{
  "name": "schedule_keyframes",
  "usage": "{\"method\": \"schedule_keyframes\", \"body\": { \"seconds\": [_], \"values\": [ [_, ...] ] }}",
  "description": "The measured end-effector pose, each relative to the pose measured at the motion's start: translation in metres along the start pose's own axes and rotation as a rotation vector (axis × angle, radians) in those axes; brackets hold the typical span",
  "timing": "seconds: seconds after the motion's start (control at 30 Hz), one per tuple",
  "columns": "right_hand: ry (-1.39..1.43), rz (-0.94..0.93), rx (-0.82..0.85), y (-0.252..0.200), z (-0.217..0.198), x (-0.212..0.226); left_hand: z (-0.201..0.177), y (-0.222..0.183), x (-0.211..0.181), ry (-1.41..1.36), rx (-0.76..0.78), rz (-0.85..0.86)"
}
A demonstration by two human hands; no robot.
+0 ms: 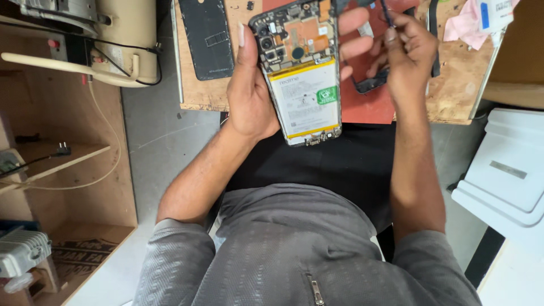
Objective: The person disassembles a smartphone by removing screws and prying open the back cover. They then separate the internal components from the frame and place the parts on the workbench.
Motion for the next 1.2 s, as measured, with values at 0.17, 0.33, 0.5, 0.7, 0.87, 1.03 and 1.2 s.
{"method": "schedule_keyframes", "body": {
  "seconds": [0.17, 0.33, 0.5, 0.7, 0.87, 1.03, 1.2],
  "values": [
    [-0.044, 0.019, -0.047, 0.001, -0.005, -0.001, 0.002, -0.008, 0.001, 0.005, 0.006, -0.051],
    [-0.351, -0.203, -0.093, 0.001, 0.01, 0.019, 0.002, -0.017, 0.006, 0.151, 0.125, -0.035],
    [-0.779, -0.429, -0.198, -0.024, 0.009, 0.057, 0.002, -0.02, 0.008, 0.2, 0.2, -0.017],
    [-0.965, -0.195, -0.074, -0.072, 0.002, 0.075, 0.008, -0.019, 0.006, 0.188, 0.192, -0.046],
    [-1.134, -0.236, 0.017, -0.1, 0.006, 0.07, 0.011, -0.019, 0.006, 0.154, 0.175, -0.062],
    [-1.098, -0.276, 0.022, -0.108, 0.008, 0.056, 0.007, -0.021, 0.008, 0.178, 0.181, -0.042],
    [-1.067, -0.3, 0.016, -0.11, 0.006, 0.045, 0.001, -0.02, 0.012, 0.186, 0.203, -0.028]
  ]
}}
Point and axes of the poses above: each hand's wrist, its own y-axis towards the middle knuckle, its own z-axis out of the palm, x = y × z, the point moved 2 cm from there along y, towards the middle knuckle, and after that the axes turned 6 degrees about z, right-handed, at the moved point
